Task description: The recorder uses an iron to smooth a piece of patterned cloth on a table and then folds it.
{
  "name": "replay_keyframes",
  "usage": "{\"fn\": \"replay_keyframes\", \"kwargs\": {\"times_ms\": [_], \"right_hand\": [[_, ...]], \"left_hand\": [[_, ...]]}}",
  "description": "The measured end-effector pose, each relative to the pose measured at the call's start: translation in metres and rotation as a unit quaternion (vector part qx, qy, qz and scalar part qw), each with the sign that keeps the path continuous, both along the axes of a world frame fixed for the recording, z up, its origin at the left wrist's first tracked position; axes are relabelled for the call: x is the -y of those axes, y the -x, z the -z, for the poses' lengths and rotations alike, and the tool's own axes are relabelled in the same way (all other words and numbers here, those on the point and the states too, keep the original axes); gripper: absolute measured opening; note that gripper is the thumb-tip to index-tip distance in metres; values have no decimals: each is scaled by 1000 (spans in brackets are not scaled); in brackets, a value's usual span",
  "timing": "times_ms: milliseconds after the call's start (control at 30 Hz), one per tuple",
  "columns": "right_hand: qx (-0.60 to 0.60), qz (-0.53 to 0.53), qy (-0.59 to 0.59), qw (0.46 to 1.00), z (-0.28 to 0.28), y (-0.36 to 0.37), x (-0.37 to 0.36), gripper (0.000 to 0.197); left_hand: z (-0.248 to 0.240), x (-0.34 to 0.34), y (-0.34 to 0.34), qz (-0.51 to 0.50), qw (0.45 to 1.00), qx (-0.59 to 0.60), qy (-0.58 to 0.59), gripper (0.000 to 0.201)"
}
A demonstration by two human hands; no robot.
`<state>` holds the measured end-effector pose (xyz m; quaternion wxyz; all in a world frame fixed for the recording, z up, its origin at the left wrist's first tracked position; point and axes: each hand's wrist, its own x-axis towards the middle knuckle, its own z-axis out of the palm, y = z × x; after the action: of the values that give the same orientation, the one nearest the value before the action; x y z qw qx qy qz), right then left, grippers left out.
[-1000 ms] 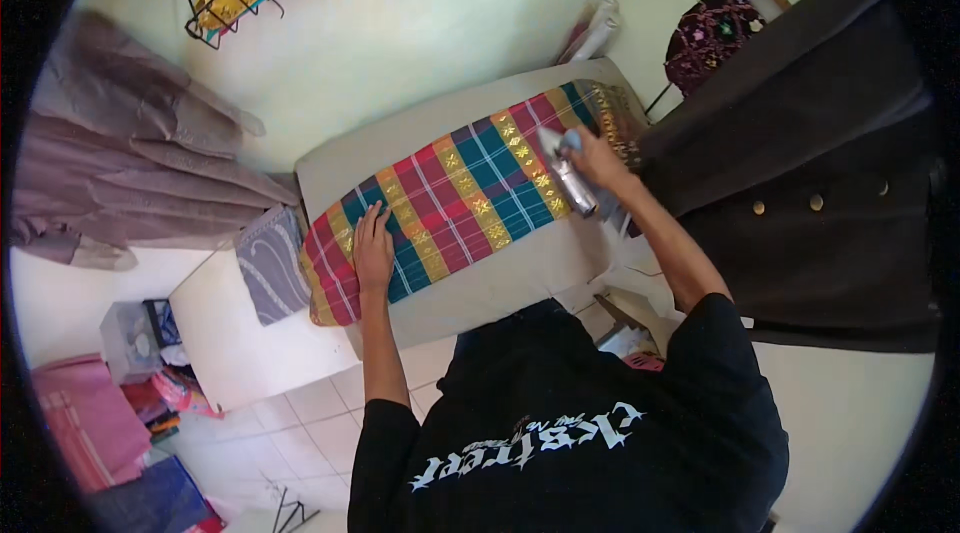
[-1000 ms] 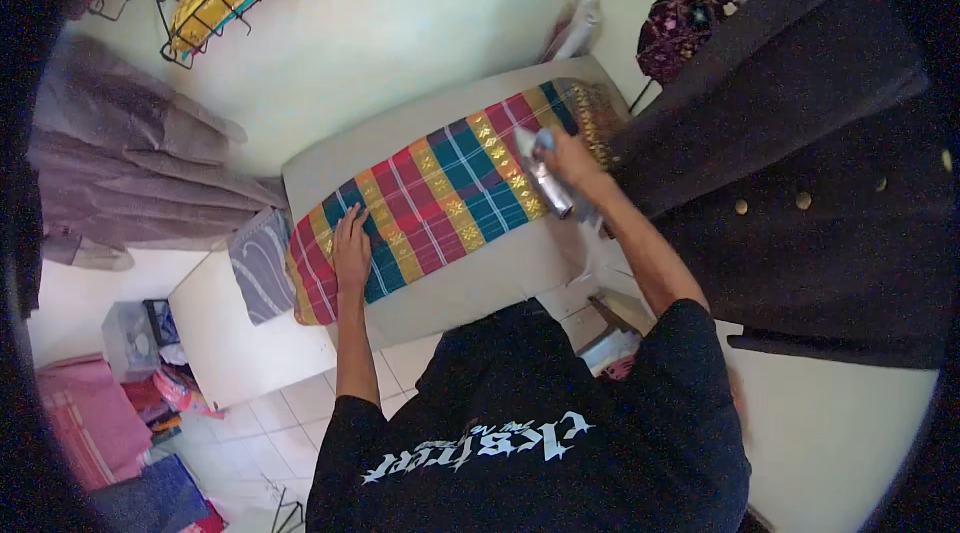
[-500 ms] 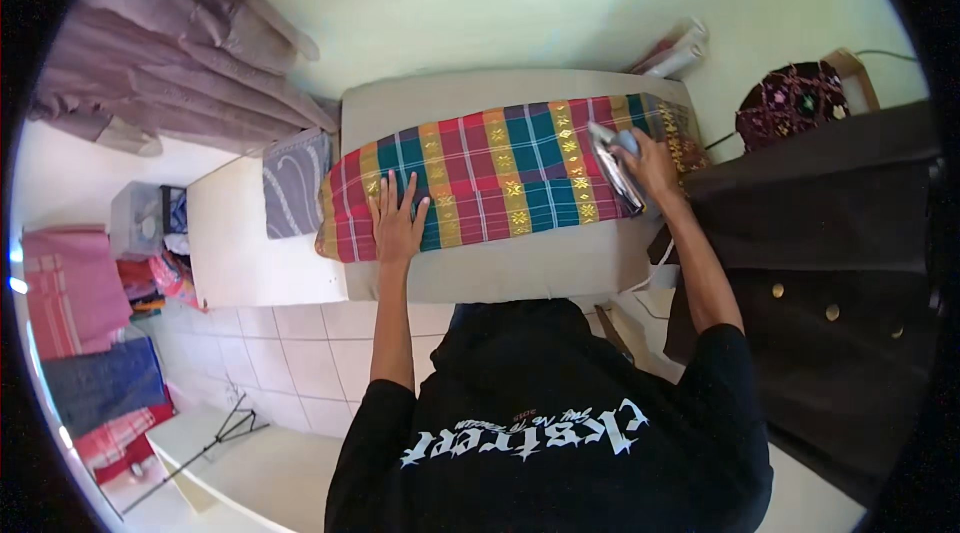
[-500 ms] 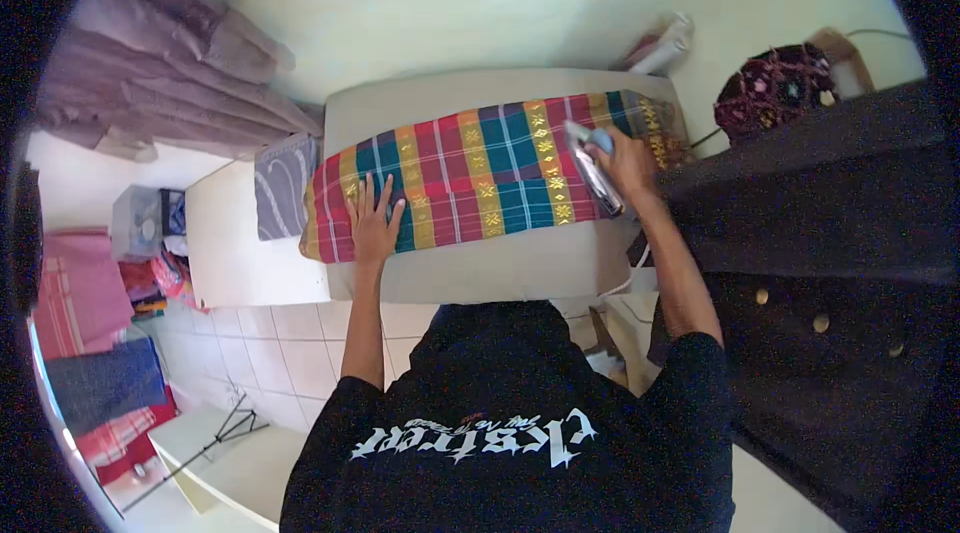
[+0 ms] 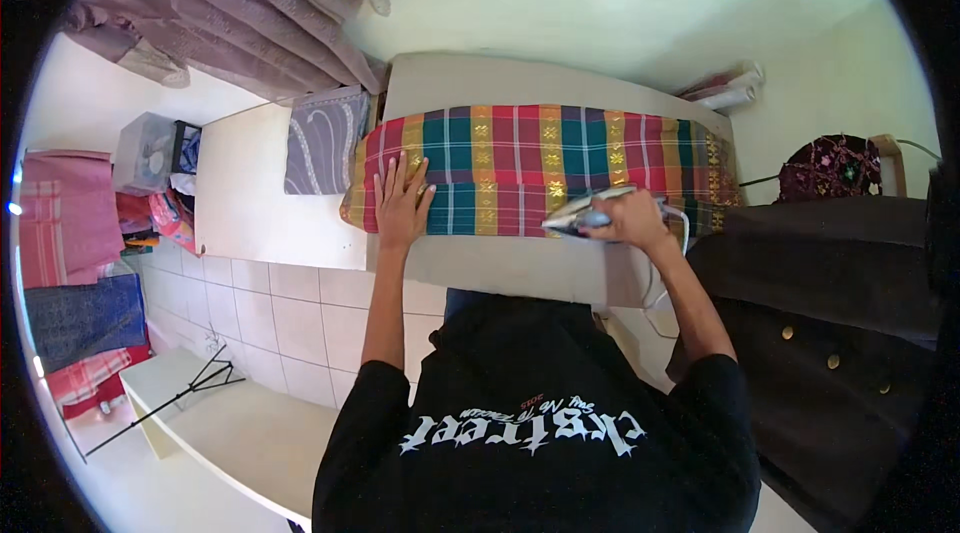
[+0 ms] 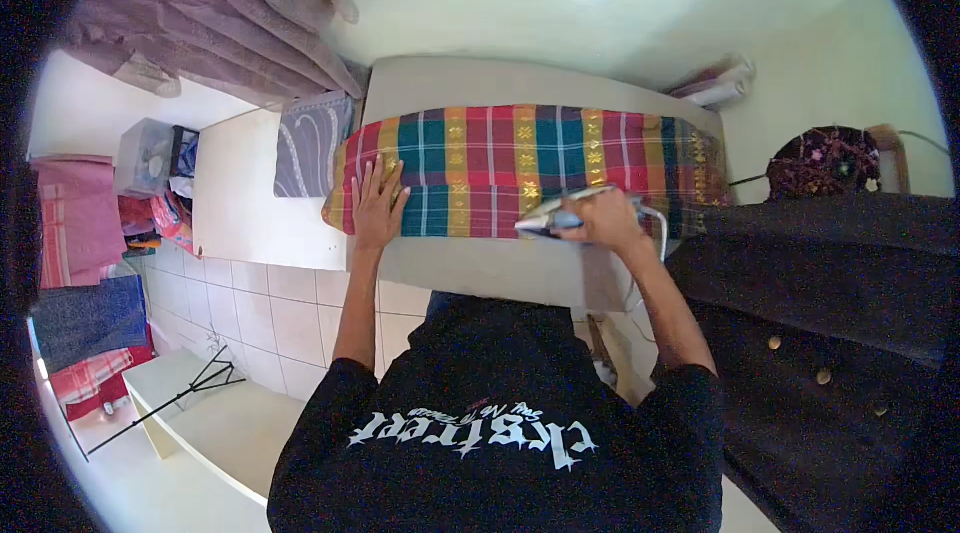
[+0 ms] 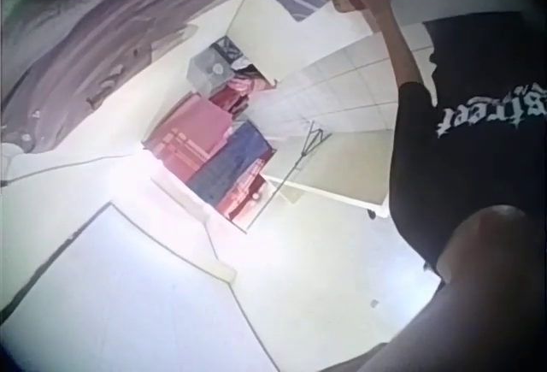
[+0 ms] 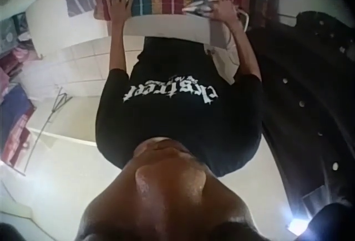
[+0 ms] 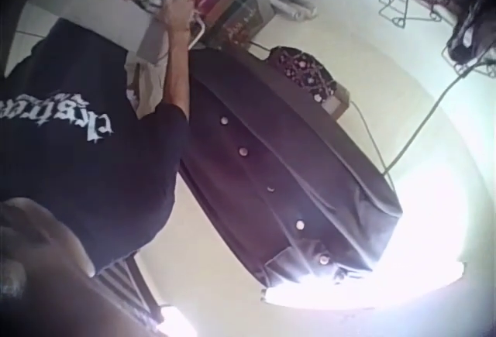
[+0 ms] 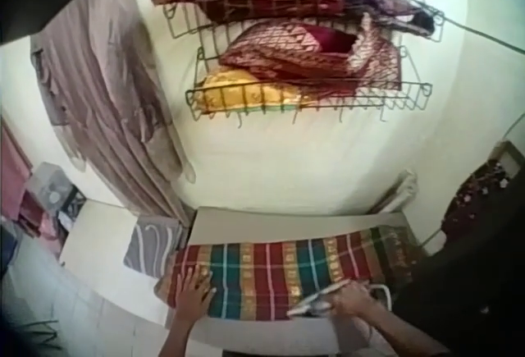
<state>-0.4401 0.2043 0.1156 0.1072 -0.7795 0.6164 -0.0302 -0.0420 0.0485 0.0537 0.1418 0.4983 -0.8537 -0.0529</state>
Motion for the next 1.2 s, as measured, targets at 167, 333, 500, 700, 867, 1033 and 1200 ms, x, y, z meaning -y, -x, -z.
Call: {"fn": "replay_keyframes", "kwargs": {"times_ms": [167,333,500,700,867,1033,1200], "right_hand": [[-13,145,51,988,-7,-23,22,59],[-13,-85,86,993,-4,-57,37,62],[-8,-11,37,999,0,-89,58,58],[-15,135,-8,991,-2,-137,83,54],[15,-87,84,993,6,-167,99,54],[8,24,54,998,-1,-204,118,53],[23,146,91,985,15,-222,150,52]], "left_hand": [[6,-4,-25,-156,987,-29,-34,52],[18,-4,-34,-124,991,-48,27,55],[19,3,-49,-169,967,-163,-100,58],[32,20,-67,-294,837,-302,-348,95],[24,11,-55,-325,866,-258,-278,86],[0,-7,-31,-214,971,-28,100,54],[7,-13,-22,-64,991,-121,-9,48]]}}
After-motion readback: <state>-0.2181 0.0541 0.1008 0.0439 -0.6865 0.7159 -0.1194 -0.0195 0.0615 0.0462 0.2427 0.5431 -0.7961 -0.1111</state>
